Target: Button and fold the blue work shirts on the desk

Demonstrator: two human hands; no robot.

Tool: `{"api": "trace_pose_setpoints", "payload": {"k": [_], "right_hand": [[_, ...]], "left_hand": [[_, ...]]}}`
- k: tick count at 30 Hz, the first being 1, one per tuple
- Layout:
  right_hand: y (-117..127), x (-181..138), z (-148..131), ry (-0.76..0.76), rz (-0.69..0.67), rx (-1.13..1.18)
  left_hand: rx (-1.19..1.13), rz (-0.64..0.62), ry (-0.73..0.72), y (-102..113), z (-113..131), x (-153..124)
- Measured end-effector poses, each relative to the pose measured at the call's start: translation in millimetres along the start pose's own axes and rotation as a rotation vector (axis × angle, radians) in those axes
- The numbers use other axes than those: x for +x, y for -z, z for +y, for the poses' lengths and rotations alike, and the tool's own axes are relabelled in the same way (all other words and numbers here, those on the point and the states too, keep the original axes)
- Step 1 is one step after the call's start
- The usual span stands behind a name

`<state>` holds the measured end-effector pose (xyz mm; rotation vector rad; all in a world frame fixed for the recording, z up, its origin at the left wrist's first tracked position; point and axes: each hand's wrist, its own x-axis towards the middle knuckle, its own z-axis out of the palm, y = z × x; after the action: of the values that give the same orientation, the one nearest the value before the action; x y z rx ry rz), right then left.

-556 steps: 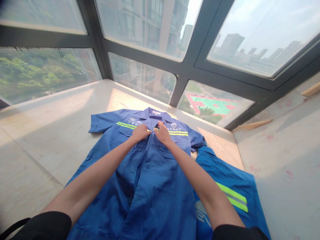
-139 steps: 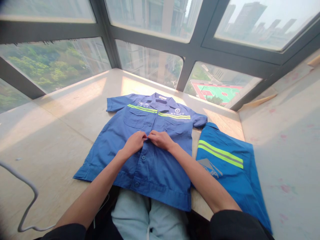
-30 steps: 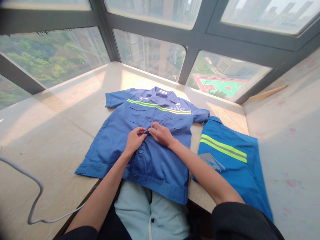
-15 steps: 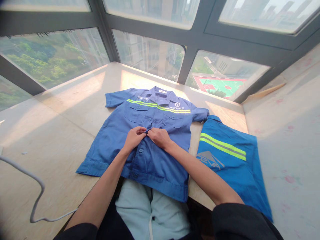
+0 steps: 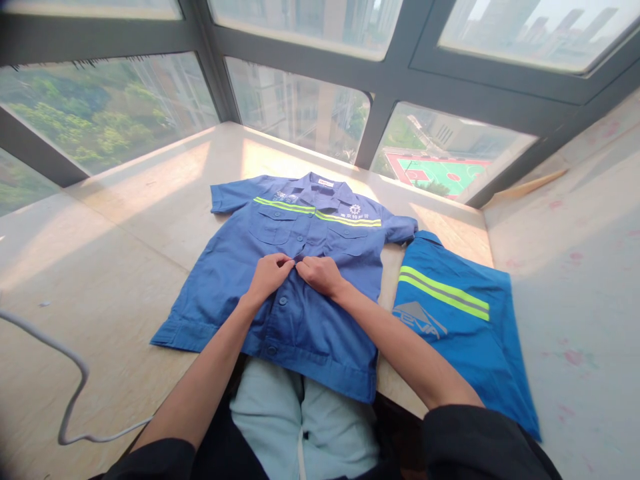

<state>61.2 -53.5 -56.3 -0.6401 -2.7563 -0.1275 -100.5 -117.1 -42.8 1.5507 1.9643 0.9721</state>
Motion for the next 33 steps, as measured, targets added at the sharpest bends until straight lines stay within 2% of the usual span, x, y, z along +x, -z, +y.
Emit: {"api": "trace_pose_setpoints", "payload": {"k": [6,18,25,28,31,33], "right_hand": [[-2,-3,5,0.066,0.120,0.072],[-7,-5,15,0.198,0.171,0.042],[-6,-5,16,0.258,0.159,0.012],[-6,-5,16,0.273,0.167,-0.030],[-6,-5,16,0.298,0.203,-0.049],[-7,-5,17,0.311,0.222,-0.054]], "left_hand": [[0.006,0.018,0.034,-1,-3,3],[0.019,0.053,0.026,-1,1,-1],[-0.029,0.031,-0.138,2,-7,13],[-0.027,-0.056,-0.173,2,-13,22],[-0.019,-0.167,-0.161,3,-16,30],[0.008,-0.195,-0.135,4,-14,32]]}}
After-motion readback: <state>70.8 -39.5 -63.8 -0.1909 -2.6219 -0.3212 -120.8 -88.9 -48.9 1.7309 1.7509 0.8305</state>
